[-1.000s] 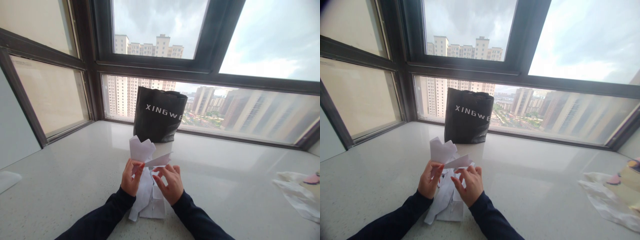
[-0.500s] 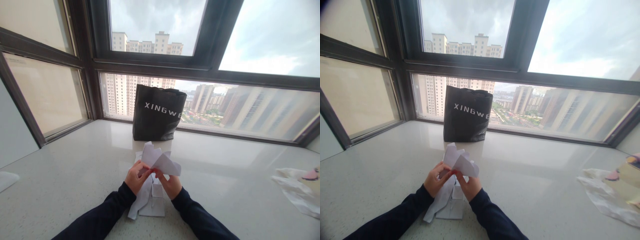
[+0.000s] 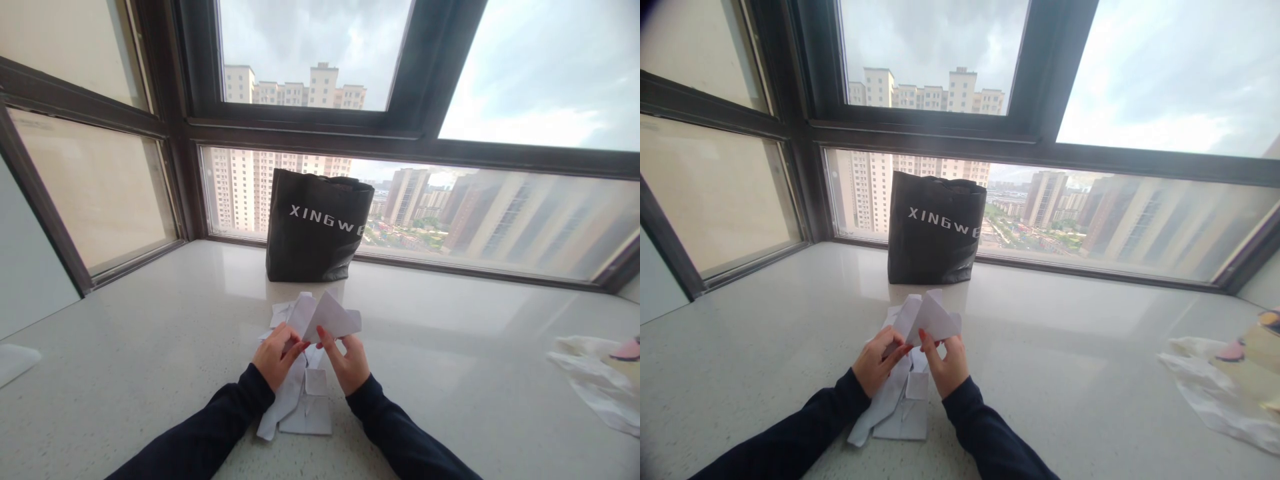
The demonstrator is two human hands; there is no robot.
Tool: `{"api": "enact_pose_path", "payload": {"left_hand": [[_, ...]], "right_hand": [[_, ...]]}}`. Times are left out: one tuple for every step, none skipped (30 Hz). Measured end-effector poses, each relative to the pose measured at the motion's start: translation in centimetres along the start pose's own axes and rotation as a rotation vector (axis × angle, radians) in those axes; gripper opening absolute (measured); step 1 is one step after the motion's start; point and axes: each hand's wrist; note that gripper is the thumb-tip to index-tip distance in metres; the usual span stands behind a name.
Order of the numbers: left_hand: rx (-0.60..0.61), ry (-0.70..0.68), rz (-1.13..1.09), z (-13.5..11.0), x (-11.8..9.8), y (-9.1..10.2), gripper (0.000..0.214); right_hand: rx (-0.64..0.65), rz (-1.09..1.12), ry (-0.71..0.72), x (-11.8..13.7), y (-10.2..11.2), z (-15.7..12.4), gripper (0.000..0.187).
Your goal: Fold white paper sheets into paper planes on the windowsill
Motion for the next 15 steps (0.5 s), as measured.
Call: {"api": "enact_pose_path", "payload": {"left_hand": [[0.0,-0.006,-0.021,0.0,-0.1,0.0,0.032],[0.003,-0.022,-0.056,0.0,-0.2,0.1,0.032],[0.007,-0.048,-0.099,0.0,-0.3,0.2,0.033],[0.013,-0.078,-0.141,0.0,-0.5,0.3,0.035],[0.019,-0.107,-0.176,-0.1,-0.7,0.3,0.037],[0.017,-0.129,-0.204,-0.2,-1.0,0.4,0.038],[0.006,-0.142,-0.229,-0.3,-1.2,0.4,0.038],[-0.011,-0.144,-0.254,-0.4,-1.5,0.5,0.038],[-0.029,-0.142,-0.281,-0.5,-1.7,0.5,0.037],[-0.043,-0.137,-0.314,-0.6,-1.9,0.5,0.036],[-0.049,-0.129,-0.345,-0.7,-2.1,0.4,0.036],[-0.044,-0.116,-0.369,-0.9,-2.2,0.4,0.036],[-0.033,-0.099,-0.387,-1.0,-2.3,0.3,0.036],[-0.026,-0.081,-0.404,-1.2,-2.3,0.3,0.036],[-0.025,-0.064,-0.423,-1.3,-2.3,0.2,0.036]], "right_hand": [[-0.006,-0.004,-0.004,-0.1,0.0,0.0,0.034],[-0.007,-0.004,-0.004,-0.1,-0.1,0.0,0.035],[-0.009,-0.005,-0.003,-0.1,0.0,0.0,0.036],[-0.009,-0.009,0.002,0.0,0.0,0.0,0.037],[-0.007,-0.019,0.009,0.1,0.0,0.0,0.038],[-0.001,-0.032,0.018,0.2,0.0,-0.1,0.04],[0.006,-0.046,0.026,0.4,0.0,-0.1,0.041],[0.014,-0.06,0.032,0.5,0.0,-0.1,0.042],[0.023,-0.069,0.035,0.6,0.0,-0.2,0.043],[0.035,-0.071,0.036,0.7,-0.1,-0.2,0.043],[0.048,-0.067,0.035,0.8,-0.1,-0.2,0.043],[0.06,-0.062,0.033,0.9,-0.2,-0.2,0.043],[0.071,-0.057,0.029,0.9,-0.2,-0.2,0.043],[0.08,-0.053,0.025,1.0,-0.2,-0.2,0.043],[0.083,-0.051,0.019,1.0,-0.2,-0.2,0.043]]}}
Point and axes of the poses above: each hand's wrist, its own z-axis towards the middle knuckle, its own y-axis out of the back of the hand, x = y × z, and after that the axes turned 4 degrees about -z, right-handed
